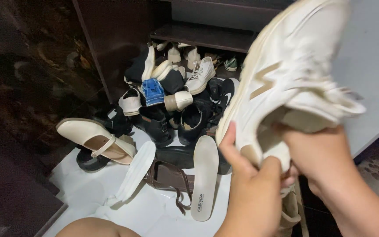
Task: Cleaning a white sneaker with a cloth and inserting insoles into it
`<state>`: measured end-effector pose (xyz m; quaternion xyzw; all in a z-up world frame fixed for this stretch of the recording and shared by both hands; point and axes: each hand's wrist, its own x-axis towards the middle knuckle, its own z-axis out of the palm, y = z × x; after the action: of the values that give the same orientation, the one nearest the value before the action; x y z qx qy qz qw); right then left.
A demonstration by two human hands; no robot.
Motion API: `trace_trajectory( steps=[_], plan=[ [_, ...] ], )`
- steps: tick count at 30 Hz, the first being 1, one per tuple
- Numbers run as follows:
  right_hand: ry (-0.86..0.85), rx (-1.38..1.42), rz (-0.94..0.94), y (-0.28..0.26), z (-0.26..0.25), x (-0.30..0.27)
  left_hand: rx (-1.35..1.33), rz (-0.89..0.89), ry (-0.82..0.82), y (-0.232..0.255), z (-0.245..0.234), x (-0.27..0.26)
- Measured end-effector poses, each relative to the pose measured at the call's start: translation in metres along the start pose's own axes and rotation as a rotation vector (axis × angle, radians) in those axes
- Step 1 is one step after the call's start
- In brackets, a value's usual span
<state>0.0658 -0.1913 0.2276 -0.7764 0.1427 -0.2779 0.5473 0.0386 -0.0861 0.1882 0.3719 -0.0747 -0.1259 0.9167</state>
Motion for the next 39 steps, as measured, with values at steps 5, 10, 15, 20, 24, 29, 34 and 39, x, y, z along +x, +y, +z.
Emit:
trace_trajectory(
  steps=[5, 10, 15, 20, 24, 29, 34, 39],
  plan=[
    [-0.234, -0.337, 0.306, 0.065, -0.014, -0.009, -0.093, -0.160, 0.168, -0.065, -0.049, -0.026],
    [-0.545, -0.573, 0.610, 0.146, -0.016, -0.039, -0.152, -0.326, 0.387, -0.250, -0.171, -0.009],
    [-0.702, -0.694, 0.591, 0.264, -0.017, -0.052, 0.686, -0.465, 0.320, -0.271, -0.282, -0.012],
    [-0.905, -0.712, 0.563, 0.395, -0.020, -0.053, 1.176, -0.437, 0.510, -0.104, -0.245, -0.007],
    [-0.922, -0.459, 0.699, 0.448, -0.021, -0.060, 1.554, -0.083, 0.685, -0.011, -0.269, 0.030],
    [-0.874, -0.136, 0.846, 0.443, -0.029, -0.059, 1.758, -0.616, 0.723, 0.017, -0.344, 0.065],
    [-0.804, -0.164, 0.905, 0.399, -0.040, -0.067, 1.725, -0.858, 0.784, 0.005, -0.383, 0.073],
    [-0.590, -0.260, 0.881, 0.291, -0.052, -0.058, 1.833, -0.978, 0.808, 0.041, -0.365, 0.071]
  ],
)
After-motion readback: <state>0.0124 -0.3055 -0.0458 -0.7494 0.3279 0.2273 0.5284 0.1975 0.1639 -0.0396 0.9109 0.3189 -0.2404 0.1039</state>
